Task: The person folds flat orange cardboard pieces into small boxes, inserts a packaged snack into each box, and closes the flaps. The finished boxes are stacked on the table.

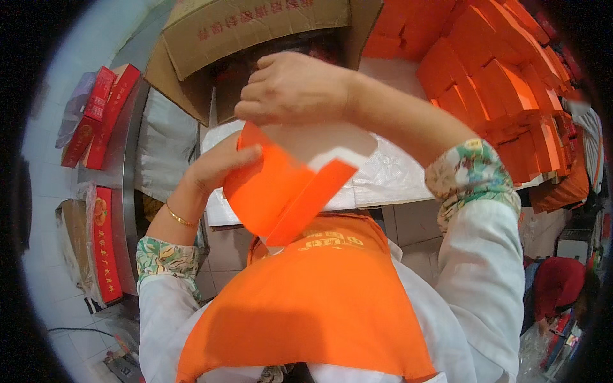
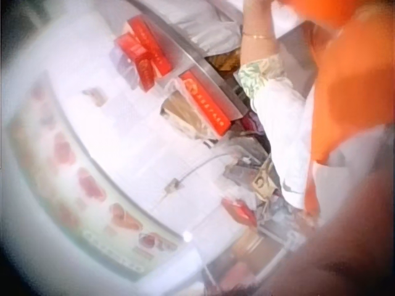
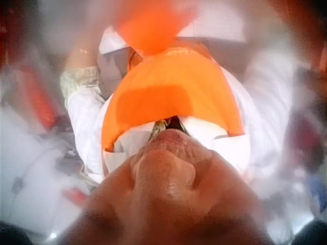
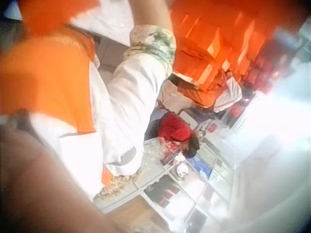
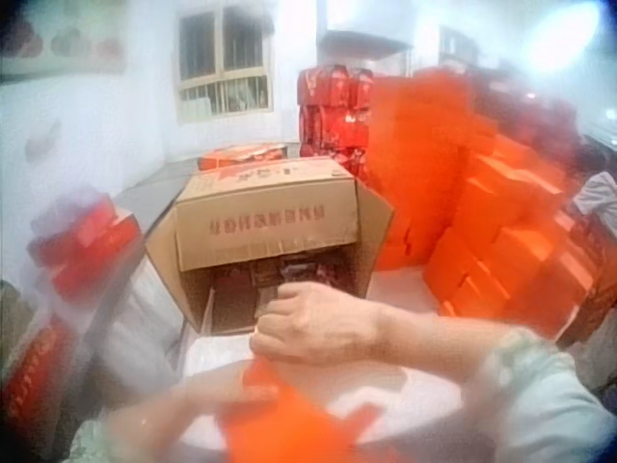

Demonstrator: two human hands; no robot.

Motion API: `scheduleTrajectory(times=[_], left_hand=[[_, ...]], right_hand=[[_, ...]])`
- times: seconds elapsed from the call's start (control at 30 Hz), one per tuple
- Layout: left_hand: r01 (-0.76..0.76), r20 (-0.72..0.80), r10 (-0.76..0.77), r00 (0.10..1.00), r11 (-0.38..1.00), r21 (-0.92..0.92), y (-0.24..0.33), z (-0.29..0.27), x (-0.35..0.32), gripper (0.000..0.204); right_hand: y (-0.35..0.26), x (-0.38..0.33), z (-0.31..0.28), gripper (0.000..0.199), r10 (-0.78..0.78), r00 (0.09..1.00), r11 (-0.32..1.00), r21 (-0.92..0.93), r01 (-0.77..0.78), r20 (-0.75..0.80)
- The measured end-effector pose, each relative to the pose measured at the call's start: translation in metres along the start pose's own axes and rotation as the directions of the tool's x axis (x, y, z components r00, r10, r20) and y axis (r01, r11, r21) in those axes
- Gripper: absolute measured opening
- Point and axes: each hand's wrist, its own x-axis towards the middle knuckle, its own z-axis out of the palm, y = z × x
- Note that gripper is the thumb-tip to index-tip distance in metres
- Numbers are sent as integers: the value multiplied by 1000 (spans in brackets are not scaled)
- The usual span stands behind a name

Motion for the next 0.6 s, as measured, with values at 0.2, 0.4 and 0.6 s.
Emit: scheduleTrajectory(times=[0.2, 0.4, 0.6], left_hand=[[-19, -38, 8, 999, 958, -285, -19, -10, -6, 60], [-178, -113, 140, 984, 847, -501, -52, 26, -13, 52], [-357, -428, 172, 887, 843, -402, -58, 74, -7, 41]], right_hand=[[17, 6, -5, 15, -153, 987, 958, -252, 137, -46], [11, 34, -15, 16, -160, 986, 985, -62, 163, 52], [-1, 29, -25, 21, 54, 987, 982, 170, -80, 154]])
